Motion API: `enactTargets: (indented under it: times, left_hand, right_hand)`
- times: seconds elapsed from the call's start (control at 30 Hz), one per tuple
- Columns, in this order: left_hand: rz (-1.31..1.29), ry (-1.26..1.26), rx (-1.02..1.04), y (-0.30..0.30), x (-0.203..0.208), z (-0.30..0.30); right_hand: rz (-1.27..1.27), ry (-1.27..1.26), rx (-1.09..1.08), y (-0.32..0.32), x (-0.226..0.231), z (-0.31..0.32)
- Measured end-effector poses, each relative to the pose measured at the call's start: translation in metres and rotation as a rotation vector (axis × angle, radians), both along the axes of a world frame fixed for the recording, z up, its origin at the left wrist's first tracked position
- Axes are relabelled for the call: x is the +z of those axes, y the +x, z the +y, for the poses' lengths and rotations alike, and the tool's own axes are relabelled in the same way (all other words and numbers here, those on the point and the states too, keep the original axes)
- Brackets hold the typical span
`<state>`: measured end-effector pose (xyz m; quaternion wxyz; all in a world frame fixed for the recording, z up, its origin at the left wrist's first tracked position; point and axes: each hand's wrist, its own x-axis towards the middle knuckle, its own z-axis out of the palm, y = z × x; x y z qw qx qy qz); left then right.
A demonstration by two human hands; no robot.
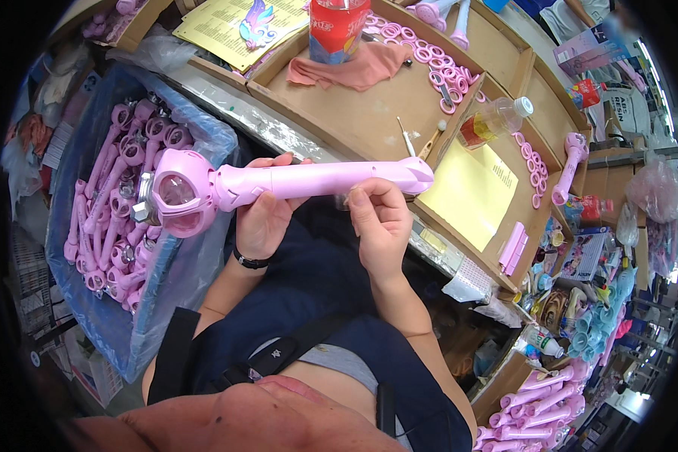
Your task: The person assembles pink batons by inserting a small metal piece into the head, wiping the surface with a cloth, and attaching a decorative sticker to the handle. The person repeats these steps on multiple batons, placing finished units on the table.
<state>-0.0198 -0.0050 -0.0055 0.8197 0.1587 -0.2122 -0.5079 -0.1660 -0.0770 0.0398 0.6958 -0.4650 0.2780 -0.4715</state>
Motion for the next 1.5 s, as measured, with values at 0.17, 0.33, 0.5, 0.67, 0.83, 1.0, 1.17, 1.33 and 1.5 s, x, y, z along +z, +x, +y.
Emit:
enactTargets:
  times: [0.17, 0.33, 0.5, 0.67, 0.83, 1.0, 1.17, 1.33, 1.5]
  left_hand:
    - [-0.076, 0.018, 0.027, -0.002, 0.000, 0.000]
    - [-0.115, 0.031, 0.099, 0.000, -0.003, 0.000]
    - [-0.113, 0.055, 0.101, -0.001, -0.002, -0.002]
    - [-0.011, 0.083, 0.084, -0.010, 0.001, -0.007]
    - [-0.106, 0.040, 0.093, -0.016, 0.002, -0.007]
    - [-0.184, 0.061, 0.072, -0.015, -0.002, -0.005]
    - [-0.159, 0.021, 0.060, -0.017, -0.004, -0.007]
    - [-0.074, 0.005, 0.054, -0.013, -0.002, -0.007]
    - [-0.026, 0.006, 0.040, -0.013, 0.001, -0.006]
  right_hand:
    - [0.175, -0.179, -0.148, -0.003, -0.003, -0.003]
    - [0.608, -1.120, -0.500, -0.012, 0.003, -0.025]
    - [0.352, -1.602, -0.240, -0.025, 0.021, -0.032]
    - [0.023, -0.959, 0.512, -0.011, 0.021, -0.010]
    - [0.218, -0.333, 0.267, 0.009, 0.005, 0.007]
    - [0.375, -0.698, 0.009, 0.007, -0.001, 0.002]
    - [0.450, -1.067, -0.202, 0.003, 0.000, -0.002]
    - [-0.007, -0.337, -0.142, -0.002, 0.000, -0.002]
    - [-0.018, -0.055, -0.107, -0.003, -0.002, -0.005]
